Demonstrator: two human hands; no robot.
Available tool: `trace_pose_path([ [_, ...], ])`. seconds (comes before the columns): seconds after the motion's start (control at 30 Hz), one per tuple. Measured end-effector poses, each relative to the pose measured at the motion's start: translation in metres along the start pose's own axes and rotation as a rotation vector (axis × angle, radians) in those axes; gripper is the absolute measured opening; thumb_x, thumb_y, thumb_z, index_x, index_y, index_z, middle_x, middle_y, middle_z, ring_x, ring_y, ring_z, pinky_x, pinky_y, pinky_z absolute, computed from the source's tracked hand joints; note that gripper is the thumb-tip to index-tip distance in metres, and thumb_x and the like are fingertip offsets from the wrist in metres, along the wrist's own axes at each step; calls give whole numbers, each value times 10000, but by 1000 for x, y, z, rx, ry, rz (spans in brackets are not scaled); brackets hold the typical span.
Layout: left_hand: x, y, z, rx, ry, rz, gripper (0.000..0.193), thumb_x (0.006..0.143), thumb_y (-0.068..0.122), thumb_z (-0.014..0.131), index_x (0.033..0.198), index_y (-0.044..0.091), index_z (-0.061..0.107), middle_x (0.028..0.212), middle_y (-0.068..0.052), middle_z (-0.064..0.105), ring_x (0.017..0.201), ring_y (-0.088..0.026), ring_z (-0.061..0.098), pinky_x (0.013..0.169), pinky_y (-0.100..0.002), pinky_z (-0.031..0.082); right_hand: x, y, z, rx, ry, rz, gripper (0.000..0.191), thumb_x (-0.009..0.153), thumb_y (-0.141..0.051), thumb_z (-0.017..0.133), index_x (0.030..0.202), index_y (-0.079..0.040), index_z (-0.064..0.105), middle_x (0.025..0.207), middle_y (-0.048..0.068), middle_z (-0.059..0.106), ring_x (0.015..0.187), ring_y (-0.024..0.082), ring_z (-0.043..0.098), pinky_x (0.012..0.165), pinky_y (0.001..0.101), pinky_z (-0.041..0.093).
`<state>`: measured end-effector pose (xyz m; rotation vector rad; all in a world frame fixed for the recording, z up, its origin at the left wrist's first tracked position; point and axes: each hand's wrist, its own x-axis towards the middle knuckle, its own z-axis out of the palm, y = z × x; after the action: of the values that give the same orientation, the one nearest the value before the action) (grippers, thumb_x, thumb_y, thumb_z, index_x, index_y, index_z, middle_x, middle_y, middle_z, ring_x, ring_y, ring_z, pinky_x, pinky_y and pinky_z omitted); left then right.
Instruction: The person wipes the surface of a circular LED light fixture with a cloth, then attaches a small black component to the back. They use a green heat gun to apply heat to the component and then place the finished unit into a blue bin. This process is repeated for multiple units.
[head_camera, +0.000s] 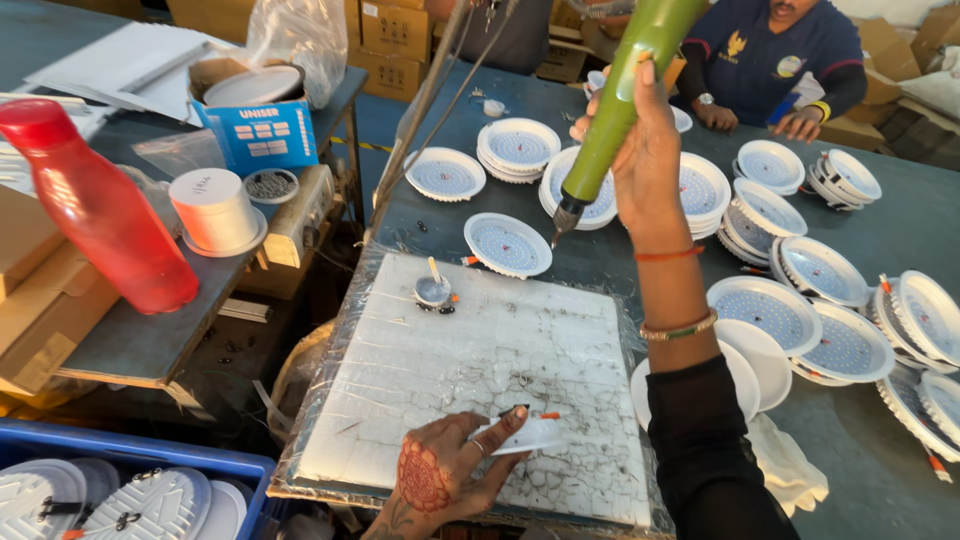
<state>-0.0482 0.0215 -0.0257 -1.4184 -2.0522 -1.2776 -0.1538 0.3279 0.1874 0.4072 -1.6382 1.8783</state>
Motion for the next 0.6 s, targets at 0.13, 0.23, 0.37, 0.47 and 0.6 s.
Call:
trace_pose_path([
  [0.13, 0, 1, 3, 1, -14, -56, 593, 783, 305, 895, 1338, 228, 700, 796, -114, 732, 692, -225, 738, 562, -358, 600, -53, -28, 25, 79, 110, -18, 657, 1056, -635, 527, 1240, -8, 591, 921, 105, 596, 783, 200, 586, 741, 338, 515],
  [0.23, -5, 3, 2, 3, 32, -14, 616, 752, 264, 880, 1339, 228, 698, 836, -110, 737, 729, -236, 738, 611, -364, 606, -108, -56, 41, 234, 83, -28, 709, 1069, -639, 409, 1162, 45, 574, 862, 130, 573, 716, 194, 552, 670, 328, 464],
  [0.37, -11, 6, 1, 24, 77, 17, 588, 738, 240, 869, 1305, 236, 713, 867, -110, 738, 771, -239, 743, 652, -363, 616, -160, -90, 54, 342, 58, 48, 846, 1011, -715, 271, 1126, 78, 539, 763, 166, 545, 581, 200, 510, 570, 335, 436],
  [0.47, -13, 9, 2, 46, 53, 7, 533, 761, 218, 854, 1280, 251, 734, 856, -103, 738, 796, -236, 750, 671, -364, 625, -185, -98, 62, 396, 61, 77, 908, 1006, -774, 253, 1116, 89, 514, 729, 173, 543, 556, 218, 529, 547, 347, 459],
  [0.6, -15, 11, 1, 74, 48, 38, 549, 757, 207, 833, 1296, 241, 733, 829, -112, 721, 811, -252, 753, 706, -385, 632, -205, -98, 63, 409, 30, 112, 955, 971, -830, 262, 1102, 82, 511, 705, 181, 554, 558, 232, 542, 561, 376, 484],
])
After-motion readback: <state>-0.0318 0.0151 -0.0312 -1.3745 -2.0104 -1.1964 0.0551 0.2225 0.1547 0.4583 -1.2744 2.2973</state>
